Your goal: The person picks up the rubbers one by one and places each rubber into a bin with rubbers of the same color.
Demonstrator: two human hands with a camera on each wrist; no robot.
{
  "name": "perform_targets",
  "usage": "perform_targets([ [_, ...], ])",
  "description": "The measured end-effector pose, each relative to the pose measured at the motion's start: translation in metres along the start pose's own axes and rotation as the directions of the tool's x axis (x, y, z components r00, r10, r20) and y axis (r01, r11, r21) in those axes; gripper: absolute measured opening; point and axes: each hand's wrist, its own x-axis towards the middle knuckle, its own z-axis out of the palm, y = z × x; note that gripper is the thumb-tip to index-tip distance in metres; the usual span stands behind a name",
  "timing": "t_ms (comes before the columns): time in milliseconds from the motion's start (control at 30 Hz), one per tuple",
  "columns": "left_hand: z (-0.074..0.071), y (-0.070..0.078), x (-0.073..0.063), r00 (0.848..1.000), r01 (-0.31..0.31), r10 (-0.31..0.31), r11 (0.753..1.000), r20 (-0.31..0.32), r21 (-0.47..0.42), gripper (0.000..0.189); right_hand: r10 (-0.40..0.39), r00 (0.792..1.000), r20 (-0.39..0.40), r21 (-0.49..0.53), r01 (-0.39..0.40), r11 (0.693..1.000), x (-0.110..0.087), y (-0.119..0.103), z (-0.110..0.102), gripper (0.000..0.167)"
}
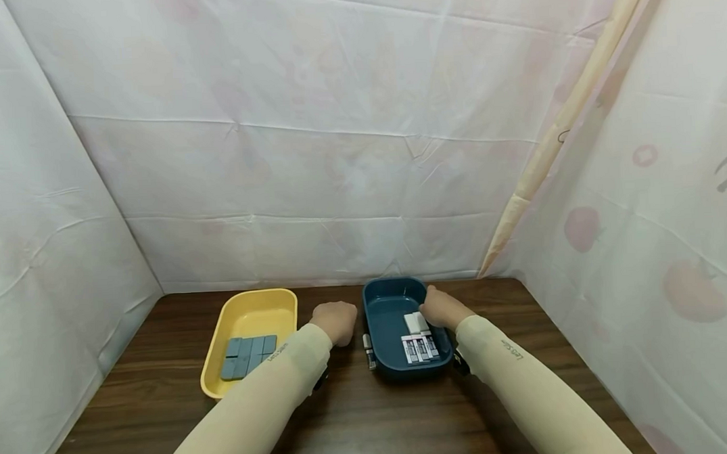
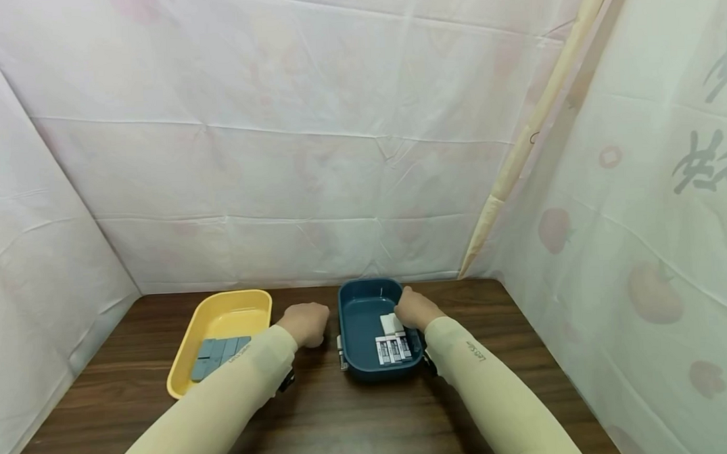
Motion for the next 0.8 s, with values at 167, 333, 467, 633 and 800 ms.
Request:
perform_targets([
  [167, 0.007, -0.005, 0.005, 0.999, 0.028, -0.028, 1.0, -0.037, 0.006, 0.028, -0.002, 1.0, 0.001, 0.007, 0.002, 1.0, 0.0, -0.001, -0.001, 0.077],
  [333, 0.009, -0.007, 0.009, 0.998, 0.056, -0.057, 0.998, -0.03, -0.027, 0.031, 0.011, 1.0, 0.001, 0.013, -0.011, 1.0, 0.001, -0.001, 0.0, 0.078],
  [467, 0.01, -0.008, 0.01, 0.997, 0.069, -0.071, 0.995, -0.028, -0.079, 0.03, 0.015, 1.0, -0.002, 0.009, -0.015, 1.0, 0.004, 0.001, 0.002, 0.078],
  [633, 0.005, -0.011, 0.006, 1.0, -0.001, 0.0, 1.0, -0.028, -0.028, 0.016, 0.017, 1.0, 0.007, 0.004, -0.017, 1.0, 0.007, 0.002, 0.003, 0.078],
  [800, 0.001, -0.016, 0.001, 0.994, -0.106, 0.107, 0.994, -0.019, 0.014, 0.019, 0.013, 1.0, 0.023, 0.016, -0.013, 1.0, 0.008, 0.003, 0.003, 0.078],
])
